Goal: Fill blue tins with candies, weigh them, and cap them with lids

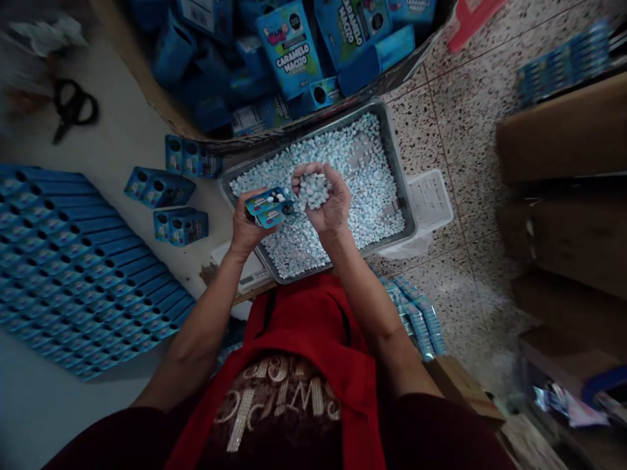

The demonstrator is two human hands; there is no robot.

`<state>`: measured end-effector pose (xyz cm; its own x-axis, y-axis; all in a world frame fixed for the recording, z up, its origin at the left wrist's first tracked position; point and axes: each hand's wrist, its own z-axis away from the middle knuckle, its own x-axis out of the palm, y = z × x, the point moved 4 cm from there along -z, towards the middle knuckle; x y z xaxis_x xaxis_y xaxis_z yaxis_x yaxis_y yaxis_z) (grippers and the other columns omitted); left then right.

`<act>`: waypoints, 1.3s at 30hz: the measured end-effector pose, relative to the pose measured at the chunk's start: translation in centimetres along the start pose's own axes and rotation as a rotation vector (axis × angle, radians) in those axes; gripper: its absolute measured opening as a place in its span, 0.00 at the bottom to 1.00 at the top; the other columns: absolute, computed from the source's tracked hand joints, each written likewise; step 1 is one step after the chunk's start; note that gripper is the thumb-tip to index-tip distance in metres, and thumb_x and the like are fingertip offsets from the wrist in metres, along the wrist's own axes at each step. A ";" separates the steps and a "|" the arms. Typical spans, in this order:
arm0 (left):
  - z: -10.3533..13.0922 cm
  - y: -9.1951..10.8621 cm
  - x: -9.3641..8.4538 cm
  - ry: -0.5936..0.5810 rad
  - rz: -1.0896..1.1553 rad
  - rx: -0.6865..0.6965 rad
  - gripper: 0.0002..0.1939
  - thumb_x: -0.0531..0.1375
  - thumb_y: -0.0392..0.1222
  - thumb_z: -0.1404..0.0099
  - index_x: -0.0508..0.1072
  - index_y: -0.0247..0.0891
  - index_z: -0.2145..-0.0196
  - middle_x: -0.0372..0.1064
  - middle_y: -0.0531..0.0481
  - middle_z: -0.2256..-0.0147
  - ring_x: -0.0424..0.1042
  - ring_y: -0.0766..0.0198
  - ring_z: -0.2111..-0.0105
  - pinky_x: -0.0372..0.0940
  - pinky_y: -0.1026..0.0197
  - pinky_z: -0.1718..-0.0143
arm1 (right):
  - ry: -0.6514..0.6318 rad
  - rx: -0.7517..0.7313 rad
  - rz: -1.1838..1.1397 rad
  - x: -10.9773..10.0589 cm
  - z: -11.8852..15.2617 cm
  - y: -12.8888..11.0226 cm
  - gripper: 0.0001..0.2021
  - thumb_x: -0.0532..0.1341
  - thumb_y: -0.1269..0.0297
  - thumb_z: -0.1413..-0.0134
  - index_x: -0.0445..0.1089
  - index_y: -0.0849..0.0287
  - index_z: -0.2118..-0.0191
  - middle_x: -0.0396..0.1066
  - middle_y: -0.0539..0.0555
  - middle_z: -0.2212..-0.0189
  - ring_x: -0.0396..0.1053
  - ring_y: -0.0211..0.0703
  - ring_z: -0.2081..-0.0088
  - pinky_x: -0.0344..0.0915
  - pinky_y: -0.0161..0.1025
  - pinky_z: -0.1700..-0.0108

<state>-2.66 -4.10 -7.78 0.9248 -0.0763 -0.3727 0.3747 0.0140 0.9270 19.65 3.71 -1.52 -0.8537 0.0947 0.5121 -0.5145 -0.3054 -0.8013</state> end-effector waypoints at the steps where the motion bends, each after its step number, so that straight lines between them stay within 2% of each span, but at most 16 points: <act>1: 0.1 -0.2 0.3 0.009 0.013 0.009 0.43 0.80 0.62 0.37 0.71 0.44 0.34 0.82 0.38 0.36 0.84 0.43 0.36 0.79 0.44 0.33 | -0.009 -0.009 0.023 0.4 0.1 0.0 0.34 0.63 0.19 0.34 0.76 0.48 0.64 0.79 0.57 0.62 0.81 0.56 0.53 0.84 0.59 0.45; 4: 0.2 -0.6 1.1 -0.036 -0.006 0.004 0.42 0.81 0.54 0.39 0.69 0.45 0.34 0.81 0.39 0.37 0.85 0.45 0.37 0.80 0.44 0.34 | -0.052 -0.025 0.112 1.6 0.5 0.4 0.34 0.63 0.19 0.33 0.75 0.48 0.65 0.78 0.56 0.61 0.80 0.57 0.52 0.81 0.59 0.43; 7: 0.4 -0.6 1.3 -0.082 -0.048 -0.025 0.44 0.80 0.46 0.39 0.66 0.47 0.32 0.77 0.39 0.33 0.82 0.46 0.34 0.77 0.43 0.30 | -0.063 -0.057 0.183 2.6 0.6 1.3 0.35 0.61 0.18 0.32 0.74 0.49 0.68 0.75 0.56 0.63 0.79 0.57 0.51 0.79 0.58 0.40; 10: 0.6 -0.5 1.2 -0.079 -0.028 -0.010 0.46 0.81 0.50 0.38 0.63 0.49 0.31 0.74 0.39 0.30 0.80 0.45 0.31 0.76 0.41 0.28 | -0.011 -0.087 0.214 3.4 0.7 2.4 0.36 0.62 0.18 0.33 0.72 0.49 0.72 0.72 0.55 0.67 0.77 0.53 0.56 0.78 0.55 0.42; 14: 0.5 -0.4 1.2 -0.034 -0.085 -0.028 0.46 0.83 0.59 0.39 0.63 0.49 0.34 0.77 0.39 0.34 0.81 0.42 0.33 0.76 0.38 0.29 | 0.115 -0.064 0.198 3.4 1.2 3.3 0.37 0.63 0.19 0.32 0.68 0.48 0.74 0.65 0.51 0.73 0.72 0.48 0.65 0.78 0.50 0.51; 17: 0.0 0.6 1.0 -0.071 -0.191 0.035 0.44 0.84 0.59 0.41 0.68 0.49 0.36 0.79 0.39 0.35 0.81 0.39 0.33 0.74 0.35 0.27 | 0.162 -0.010 0.156 1.3 1.9 3.5 0.36 0.61 0.19 0.29 0.68 0.48 0.72 0.65 0.51 0.74 0.73 0.48 0.65 0.78 0.49 0.54; 20: -0.1 1.9 0.2 -0.077 -0.283 0.072 0.41 0.83 0.61 0.39 0.73 0.48 0.36 0.80 0.39 0.36 0.80 0.37 0.34 0.72 0.34 0.25 | 0.203 0.009 0.127 -2.9 2.5 3.3 0.36 0.58 0.18 0.29 0.69 0.47 0.70 0.65 0.50 0.75 0.72 0.48 0.67 0.77 0.49 0.57; 22: 0.0 2.6 -0.5 -0.025 -0.336 0.082 0.38 0.81 0.63 0.35 0.75 0.48 0.35 0.80 0.38 0.35 0.79 0.34 0.32 0.69 0.32 0.22 | 0.272 0.004 0.209 -5.9 2.8 3.0 0.38 0.55 0.15 0.30 0.70 0.47 0.70 0.67 0.50 0.75 0.70 0.48 0.68 0.76 0.50 0.56; 24: 0.4 3.0 -1.1 0.016 -0.358 0.110 0.37 0.79 0.66 0.32 0.76 0.48 0.34 0.81 0.38 0.35 0.79 0.34 0.32 0.68 0.31 0.22 | 0.324 -0.002 0.398 -8.3 2.9 2.8 0.39 0.56 0.15 0.32 0.74 0.48 0.69 0.75 0.52 0.70 0.74 0.49 0.64 0.77 0.51 0.51; 27: 1.0 3.1 -1.6 0.020 -0.327 0.120 0.39 0.76 0.73 0.31 0.77 0.48 0.34 0.83 0.40 0.38 0.83 0.37 0.35 0.75 0.34 0.27 | 0.230 -0.014 0.812 -9.5 2.3 2.5 0.36 0.60 0.19 0.32 0.81 0.50 0.65 0.85 0.57 0.59 0.81 0.55 0.52 0.76 0.56 0.40; 29: 1.5 2.9 -1.7 -0.005 -0.293 0.093 0.42 0.77 0.77 0.33 0.77 0.48 0.35 0.83 0.41 0.38 0.84 0.39 0.36 0.78 0.36 0.30 | 0.143 -0.073 1.088 -9.3 1.3 2.3 0.33 0.63 0.24 0.29 0.82 0.51 0.63 0.86 0.60 0.57 0.82 0.59 0.50 0.75 0.58 0.37; 31: 1.9 2.5 -1.8 -0.021 -0.250 0.042 0.46 0.78 0.79 0.36 0.76 0.47 0.35 0.83 0.42 0.38 0.85 0.40 0.37 0.80 0.38 0.33 | 0.124 -0.173 1.288 -9.0 -0.3 2.0 0.29 0.63 0.30 0.24 0.83 0.52 0.60 0.86 0.60 0.56 0.81 0.60 0.49 0.74 0.61 0.34; 34: 2.6 1.6 -2.1 0.015 -0.164 -0.060 0.51 0.79 0.83 0.41 0.75 0.47 0.35 0.84 0.42 0.39 0.87 0.43 0.41 0.83 0.43 0.37 | 0.091 -0.288 1.425 -8.0 -3.8 2.3 0.26 0.59 0.35 0.17 0.84 0.51 0.51 0.85 0.61 0.50 0.79 0.63 0.42 0.68 0.67 0.26; 37: 3.3 0.7 -2.4 0.069 -0.073 -0.100 0.51 0.80 0.82 0.43 0.74 0.48 0.36 0.85 0.42 0.41 0.89 0.44 0.43 0.84 0.42 0.39 | -0.030 -0.334 1.493 -6.2 -7.2 3.9 0.30 0.56 0.32 0.17 0.82 0.52 0.41 0.81 0.65 0.40 0.73 0.68 0.33 0.65 0.71 0.23; 39: 3.6 0.5 -2.4 0.101 -0.028 -0.102 0.51 0.81 0.81 0.43 0.72 0.49 0.35 0.84 0.41 0.39 0.88 0.42 0.41 0.84 0.38 0.36 | -0.101 -0.339 1.528 -4.9 -8.2 5.4 0.33 0.56 0.29 0.18 0.80 0.52 0.36 0.77 0.66 0.35 0.68 0.70 0.28 0.63 0.72 0.22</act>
<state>-4.94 -7.51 -6.25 0.9140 0.0227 -0.4051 0.4001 0.1154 0.9092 20.40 9.37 -10.88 -0.5619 -0.1588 -0.8118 0.7942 0.1709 -0.5832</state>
